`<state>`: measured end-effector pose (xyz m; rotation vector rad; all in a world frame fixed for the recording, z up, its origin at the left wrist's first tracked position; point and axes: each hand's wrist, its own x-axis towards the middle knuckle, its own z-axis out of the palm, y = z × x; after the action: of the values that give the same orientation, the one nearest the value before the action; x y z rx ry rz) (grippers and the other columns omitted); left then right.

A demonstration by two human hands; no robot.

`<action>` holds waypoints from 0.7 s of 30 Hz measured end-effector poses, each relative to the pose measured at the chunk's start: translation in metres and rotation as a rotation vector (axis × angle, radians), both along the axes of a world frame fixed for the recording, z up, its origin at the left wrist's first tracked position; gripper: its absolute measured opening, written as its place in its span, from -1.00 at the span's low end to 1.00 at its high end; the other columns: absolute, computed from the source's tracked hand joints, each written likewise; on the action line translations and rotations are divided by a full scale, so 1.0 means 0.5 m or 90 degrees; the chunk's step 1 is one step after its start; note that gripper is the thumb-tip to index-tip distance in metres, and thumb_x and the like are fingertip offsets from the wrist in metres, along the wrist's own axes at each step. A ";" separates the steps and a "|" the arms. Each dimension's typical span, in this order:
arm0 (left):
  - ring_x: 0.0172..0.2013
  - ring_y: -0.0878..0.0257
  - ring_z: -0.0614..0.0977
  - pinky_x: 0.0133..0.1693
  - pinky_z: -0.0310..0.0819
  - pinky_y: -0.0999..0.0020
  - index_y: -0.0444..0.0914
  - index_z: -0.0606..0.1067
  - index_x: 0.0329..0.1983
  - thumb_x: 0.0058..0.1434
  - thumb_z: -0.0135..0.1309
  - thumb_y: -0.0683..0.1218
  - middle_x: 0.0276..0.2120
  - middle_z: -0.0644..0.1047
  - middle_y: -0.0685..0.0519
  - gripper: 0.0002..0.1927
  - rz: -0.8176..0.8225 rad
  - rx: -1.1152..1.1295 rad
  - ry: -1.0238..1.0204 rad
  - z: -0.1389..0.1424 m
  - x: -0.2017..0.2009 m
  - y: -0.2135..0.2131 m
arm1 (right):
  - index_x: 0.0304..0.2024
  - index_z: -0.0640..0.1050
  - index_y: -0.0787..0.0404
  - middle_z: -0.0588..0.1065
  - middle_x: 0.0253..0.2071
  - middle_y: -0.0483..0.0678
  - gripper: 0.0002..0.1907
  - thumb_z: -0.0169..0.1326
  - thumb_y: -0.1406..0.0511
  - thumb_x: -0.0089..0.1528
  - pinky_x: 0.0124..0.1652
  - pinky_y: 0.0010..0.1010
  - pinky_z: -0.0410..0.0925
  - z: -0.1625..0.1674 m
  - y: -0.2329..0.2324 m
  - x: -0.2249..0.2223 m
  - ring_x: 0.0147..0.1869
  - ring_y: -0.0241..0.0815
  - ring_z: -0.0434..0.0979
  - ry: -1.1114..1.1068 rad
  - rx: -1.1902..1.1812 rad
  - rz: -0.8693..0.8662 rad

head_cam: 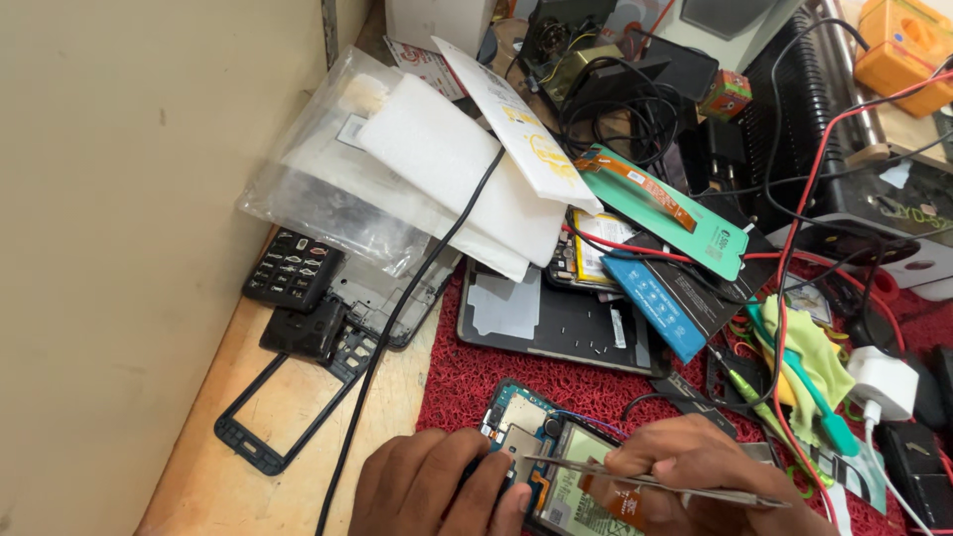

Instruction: The person is repairing a disassembled mobile phone on a cluttered workbench. They use tweezers and a screwdriver to manipulate internal components, including the battery and ribbon cables, while occasionally inspecting the device.

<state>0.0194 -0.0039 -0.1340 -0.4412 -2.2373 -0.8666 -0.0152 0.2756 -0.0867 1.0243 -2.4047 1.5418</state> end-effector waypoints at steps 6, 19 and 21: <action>-0.19 0.15 0.58 -0.19 0.48 0.18 -0.11 0.62 -0.23 0.15 0.29 0.10 -0.20 0.55 0.10 -0.76 0.010 -0.009 0.017 0.008 0.000 0.003 | -0.02 0.46 0.24 0.61 -0.17 0.03 -0.81 0.18 0.41 0.35 -0.05 -0.26 0.57 0.100 -0.108 0.014 -0.08 -0.15 0.63 0.026 -0.176 -0.137; 0.03 0.01 0.54 0.03 0.43 0.03 -0.22 0.59 0.00 0.22 0.23 0.05 0.00 0.50 -0.05 -0.64 -0.066 0.062 -0.022 0.051 0.031 -0.019 | -0.12 0.74 0.37 0.51 -0.58 0.04 -0.71 0.05 0.43 0.24 -0.50 -0.43 0.32 0.171 -0.113 -0.137 -0.54 -0.27 0.44 -0.480 0.191 0.047; 0.18 0.00 0.54 0.17 0.42 0.03 -0.24 0.55 0.10 0.23 0.19 0.03 0.13 0.51 -0.03 -0.58 -0.073 0.152 -0.073 0.064 0.044 -0.041 | -0.07 0.66 0.54 0.60 -0.36 0.24 -0.65 -0.05 0.49 0.21 -0.50 -0.43 0.38 0.202 -0.081 -0.166 -0.50 -0.18 0.51 -0.613 -0.082 0.140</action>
<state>0.0415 -0.0245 -0.1018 -0.4180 -2.1926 -1.2308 -0.0983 0.2351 0.0140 0.5858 -2.6900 2.7039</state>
